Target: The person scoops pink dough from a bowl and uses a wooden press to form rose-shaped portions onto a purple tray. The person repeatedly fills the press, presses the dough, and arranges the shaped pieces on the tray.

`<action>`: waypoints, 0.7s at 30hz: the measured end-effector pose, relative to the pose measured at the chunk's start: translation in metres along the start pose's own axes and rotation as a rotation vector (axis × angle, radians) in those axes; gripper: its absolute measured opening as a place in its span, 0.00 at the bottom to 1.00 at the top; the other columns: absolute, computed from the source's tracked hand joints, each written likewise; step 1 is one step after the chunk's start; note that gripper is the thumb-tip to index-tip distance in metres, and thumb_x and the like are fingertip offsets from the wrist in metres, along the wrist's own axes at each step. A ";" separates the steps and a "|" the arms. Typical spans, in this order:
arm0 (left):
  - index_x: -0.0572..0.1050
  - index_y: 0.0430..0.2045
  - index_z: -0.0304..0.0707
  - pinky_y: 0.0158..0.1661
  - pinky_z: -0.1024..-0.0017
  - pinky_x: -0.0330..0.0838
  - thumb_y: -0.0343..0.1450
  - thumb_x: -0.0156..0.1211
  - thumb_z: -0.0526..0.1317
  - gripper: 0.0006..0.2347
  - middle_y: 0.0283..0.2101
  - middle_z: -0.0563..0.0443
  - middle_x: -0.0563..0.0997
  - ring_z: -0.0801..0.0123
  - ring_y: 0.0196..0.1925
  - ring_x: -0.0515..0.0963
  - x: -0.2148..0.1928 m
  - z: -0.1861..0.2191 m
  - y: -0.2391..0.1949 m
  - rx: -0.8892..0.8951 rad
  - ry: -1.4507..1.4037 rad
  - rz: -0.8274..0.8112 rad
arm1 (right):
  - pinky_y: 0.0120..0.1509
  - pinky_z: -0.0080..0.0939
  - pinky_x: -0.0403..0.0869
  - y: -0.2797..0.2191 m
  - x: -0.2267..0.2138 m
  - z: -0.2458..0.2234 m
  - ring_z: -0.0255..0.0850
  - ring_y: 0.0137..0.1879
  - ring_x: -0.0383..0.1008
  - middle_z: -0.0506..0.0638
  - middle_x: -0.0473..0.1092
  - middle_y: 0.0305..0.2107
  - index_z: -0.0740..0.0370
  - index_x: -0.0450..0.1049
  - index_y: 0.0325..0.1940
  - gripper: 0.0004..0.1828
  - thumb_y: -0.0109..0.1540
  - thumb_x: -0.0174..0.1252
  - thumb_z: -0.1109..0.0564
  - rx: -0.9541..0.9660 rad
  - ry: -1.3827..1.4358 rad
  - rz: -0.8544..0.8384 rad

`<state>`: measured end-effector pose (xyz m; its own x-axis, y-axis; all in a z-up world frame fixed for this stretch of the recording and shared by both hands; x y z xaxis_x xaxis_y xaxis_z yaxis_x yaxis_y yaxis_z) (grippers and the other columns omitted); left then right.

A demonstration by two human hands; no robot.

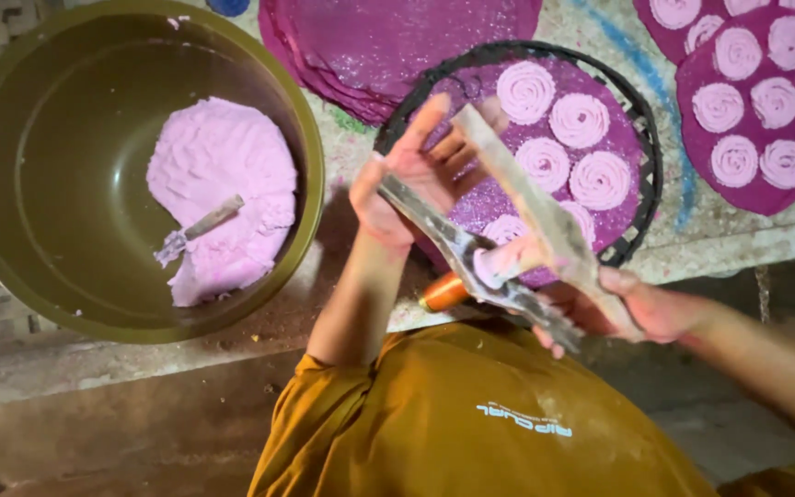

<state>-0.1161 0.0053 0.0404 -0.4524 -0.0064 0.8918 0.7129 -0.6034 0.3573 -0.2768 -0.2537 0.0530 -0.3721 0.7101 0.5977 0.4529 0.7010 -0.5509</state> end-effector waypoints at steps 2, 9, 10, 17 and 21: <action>0.55 0.71 0.43 0.73 0.53 0.55 0.68 0.58 0.50 0.35 0.63 0.43 0.70 0.58 0.66 0.68 -0.004 -0.003 0.012 0.060 0.022 -0.106 | 0.61 0.56 0.73 -0.005 -0.004 -0.017 0.51 0.56 0.74 0.63 0.71 0.50 0.65 0.58 0.72 0.47 0.65 0.41 0.24 -0.006 -0.088 -0.002; 0.71 0.54 0.39 0.64 0.65 0.56 0.65 0.57 0.42 0.21 0.51 0.50 0.72 0.65 0.57 0.71 -0.007 0.004 0.030 0.213 0.043 -0.171 | 0.69 0.54 0.66 -0.027 -0.042 -0.060 0.49 0.63 0.71 0.61 0.71 0.57 0.68 0.62 0.73 0.44 0.66 0.44 0.31 0.017 -0.324 0.004; 0.71 0.51 0.40 0.64 0.64 0.57 0.65 0.58 0.41 0.19 0.50 0.51 0.71 0.64 0.57 0.71 -0.009 0.007 0.033 0.208 0.033 -0.170 | 0.69 0.54 0.66 -0.028 -0.047 -0.061 0.49 0.63 0.71 0.60 0.71 0.57 0.67 0.62 0.72 0.43 0.66 0.44 0.31 0.037 -0.340 0.011; 0.69 0.46 0.45 0.66 0.61 0.63 0.66 0.59 0.41 0.15 0.43 0.56 0.73 0.63 0.55 0.74 -0.044 0.004 0.039 0.196 -0.210 -0.138 | 0.61 0.47 0.66 -0.015 -0.067 -0.063 0.43 0.61 0.70 0.55 0.71 0.59 0.62 0.60 0.77 0.38 0.71 0.36 0.35 0.246 -0.325 0.254; 0.68 0.45 0.47 0.65 0.60 0.65 0.70 0.62 0.51 0.16 0.42 0.56 0.72 0.66 0.52 0.73 -0.074 0.002 0.028 0.272 -0.260 -0.133 | 0.71 0.40 0.63 0.018 -0.063 -0.046 0.37 0.67 0.66 0.49 0.68 0.64 0.65 0.59 0.73 0.38 0.67 0.37 0.37 0.130 -0.259 0.233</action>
<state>-0.0619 -0.0093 -0.0153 -0.4248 0.2807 0.8607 0.7890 -0.3515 0.5040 -0.2080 -0.2892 0.0321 -0.4713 0.8329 0.2900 0.4486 0.5095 -0.7343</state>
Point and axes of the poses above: each hand's wrist, its own y-axis towards the middle knuckle, its own x-axis out of the palm, z = x × y, the point moved 2 cm from there along y, towards the middle knuckle
